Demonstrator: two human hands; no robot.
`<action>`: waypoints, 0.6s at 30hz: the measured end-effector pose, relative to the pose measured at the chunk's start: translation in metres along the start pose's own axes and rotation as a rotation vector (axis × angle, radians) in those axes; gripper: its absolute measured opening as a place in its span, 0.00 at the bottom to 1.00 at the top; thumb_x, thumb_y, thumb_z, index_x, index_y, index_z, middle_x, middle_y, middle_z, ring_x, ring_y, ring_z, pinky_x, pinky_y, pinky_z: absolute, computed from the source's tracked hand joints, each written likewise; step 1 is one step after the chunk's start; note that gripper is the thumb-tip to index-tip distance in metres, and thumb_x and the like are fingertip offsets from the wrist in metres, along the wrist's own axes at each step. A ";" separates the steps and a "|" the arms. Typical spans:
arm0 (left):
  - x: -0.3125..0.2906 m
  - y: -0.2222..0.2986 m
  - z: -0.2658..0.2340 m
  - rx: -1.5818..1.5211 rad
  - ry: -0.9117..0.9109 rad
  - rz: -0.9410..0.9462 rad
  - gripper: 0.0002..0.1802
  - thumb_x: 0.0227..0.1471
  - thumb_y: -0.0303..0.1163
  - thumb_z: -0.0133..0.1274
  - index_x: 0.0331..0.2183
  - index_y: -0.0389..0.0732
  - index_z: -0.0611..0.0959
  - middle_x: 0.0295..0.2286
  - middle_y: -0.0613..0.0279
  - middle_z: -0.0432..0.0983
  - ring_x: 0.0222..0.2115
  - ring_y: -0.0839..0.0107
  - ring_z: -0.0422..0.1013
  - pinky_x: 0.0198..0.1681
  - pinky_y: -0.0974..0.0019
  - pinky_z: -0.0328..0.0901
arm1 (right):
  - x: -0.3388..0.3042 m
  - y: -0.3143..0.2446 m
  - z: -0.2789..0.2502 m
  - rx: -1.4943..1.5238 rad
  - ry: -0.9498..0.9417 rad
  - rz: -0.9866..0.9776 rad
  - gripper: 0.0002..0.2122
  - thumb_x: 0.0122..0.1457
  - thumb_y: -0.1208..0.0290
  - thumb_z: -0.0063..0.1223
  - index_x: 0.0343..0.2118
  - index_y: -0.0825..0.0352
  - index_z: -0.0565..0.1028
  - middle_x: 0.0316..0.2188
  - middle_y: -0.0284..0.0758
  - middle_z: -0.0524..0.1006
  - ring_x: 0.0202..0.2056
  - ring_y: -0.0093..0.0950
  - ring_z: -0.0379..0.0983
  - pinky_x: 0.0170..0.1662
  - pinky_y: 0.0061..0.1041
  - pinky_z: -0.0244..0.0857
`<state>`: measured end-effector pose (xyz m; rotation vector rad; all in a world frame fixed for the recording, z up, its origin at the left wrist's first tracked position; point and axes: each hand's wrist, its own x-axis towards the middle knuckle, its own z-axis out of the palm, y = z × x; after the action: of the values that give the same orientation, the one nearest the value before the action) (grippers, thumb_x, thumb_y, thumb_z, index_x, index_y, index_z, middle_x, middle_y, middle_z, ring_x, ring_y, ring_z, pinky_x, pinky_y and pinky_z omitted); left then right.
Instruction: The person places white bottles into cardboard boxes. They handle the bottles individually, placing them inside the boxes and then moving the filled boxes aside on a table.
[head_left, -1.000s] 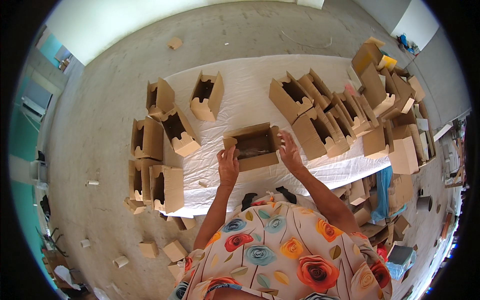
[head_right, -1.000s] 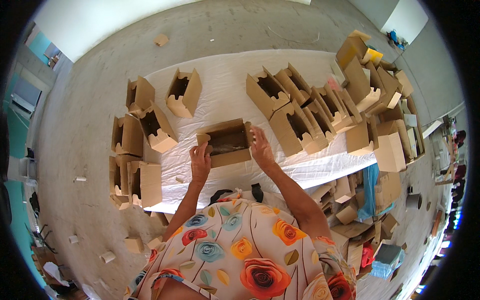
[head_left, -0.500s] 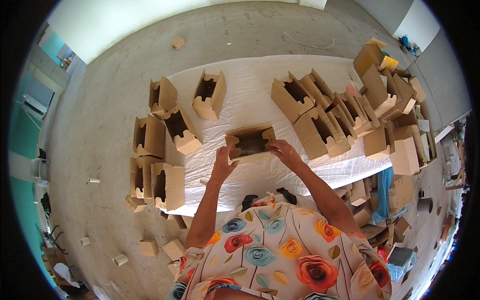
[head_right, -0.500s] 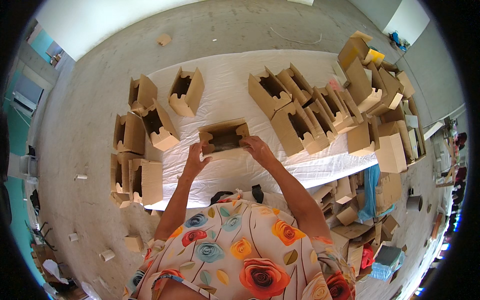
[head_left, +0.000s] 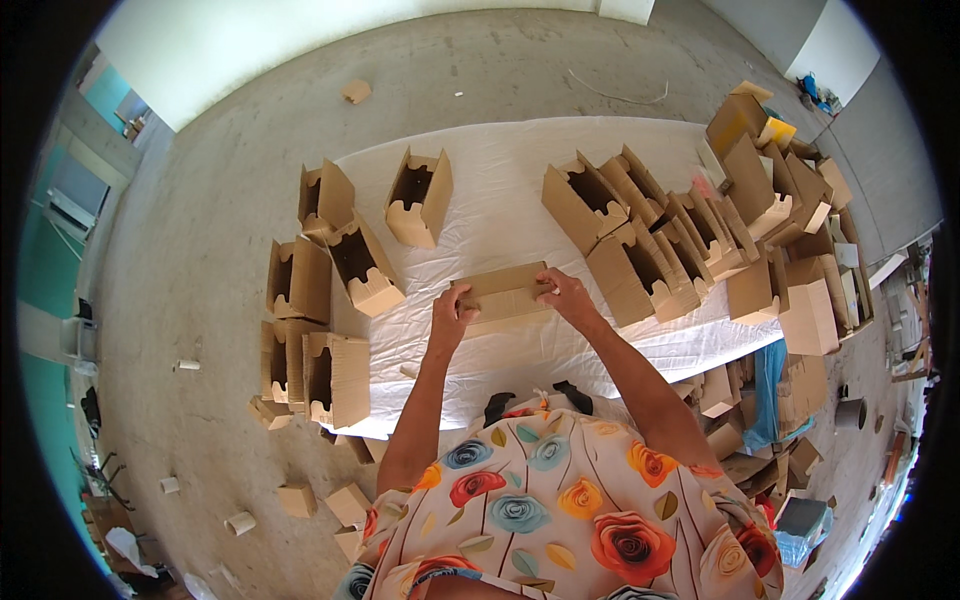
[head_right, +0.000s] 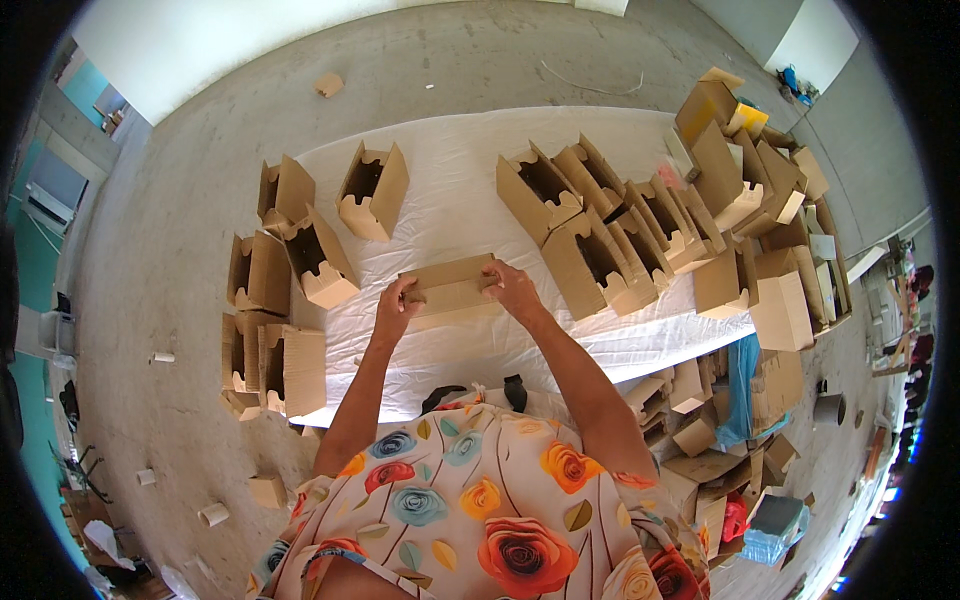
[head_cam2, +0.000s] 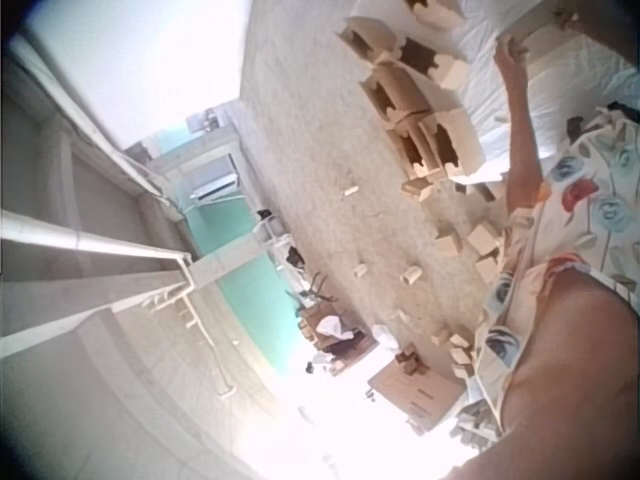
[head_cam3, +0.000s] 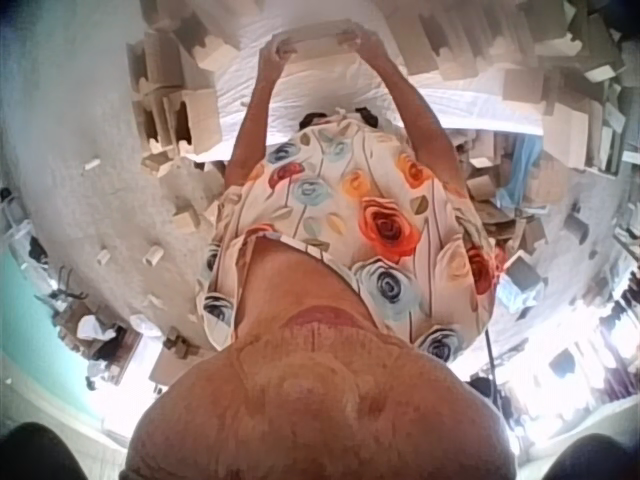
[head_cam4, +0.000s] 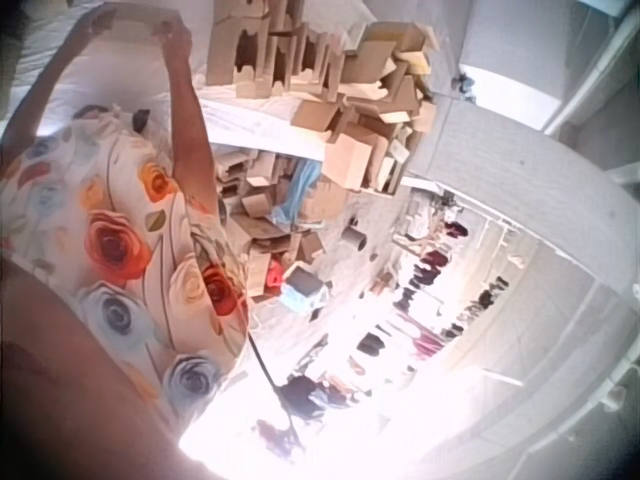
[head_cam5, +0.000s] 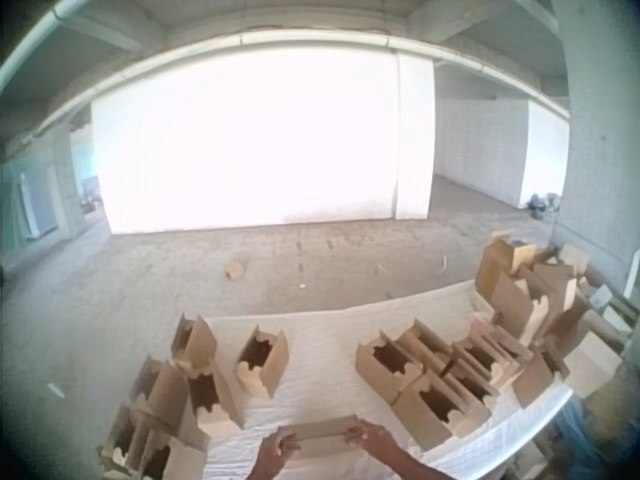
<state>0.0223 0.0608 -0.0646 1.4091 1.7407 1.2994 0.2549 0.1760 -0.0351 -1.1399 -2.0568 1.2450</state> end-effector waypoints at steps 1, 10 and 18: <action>-0.001 -0.001 0.000 0.068 0.002 -0.018 0.28 0.32 0.26 0.60 0.42 0.40 0.73 0.34 0.52 0.69 0.35 0.59 0.66 0.39 0.61 0.63 | -0.002 -0.003 0.001 0.007 0.000 0.032 0.20 0.39 0.76 0.57 0.40 0.66 0.71 0.33 0.37 0.76 0.32 0.33 0.71 0.39 0.28 0.65; -0.011 -0.027 0.012 0.102 0.063 0.106 0.23 0.40 0.27 0.56 0.42 0.43 0.71 0.46 0.44 0.59 0.50 0.50 0.55 0.53 0.55 0.53 | -0.002 0.007 0.018 -0.325 0.077 -0.146 0.20 0.38 0.71 0.59 0.39 0.64 0.72 0.36 0.39 0.68 0.42 0.39 0.62 0.44 0.35 0.61; -0.010 -0.026 0.012 0.139 0.042 0.151 0.21 0.42 0.25 0.53 0.42 0.43 0.71 0.46 0.45 0.60 0.50 0.50 0.55 0.53 0.56 0.53 | 0.001 0.005 0.019 -0.561 0.105 -0.193 0.33 0.39 0.69 0.60 0.52 0.59 0.61 0.48 0.42 0.60 0.52 0.42 0.54 0.54 0.40 0.51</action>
<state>0.0246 0.0553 -0.0946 1.6300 1.8125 1.3159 0.2429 0.1687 -0.0484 -1.1643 -2.4387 0.5119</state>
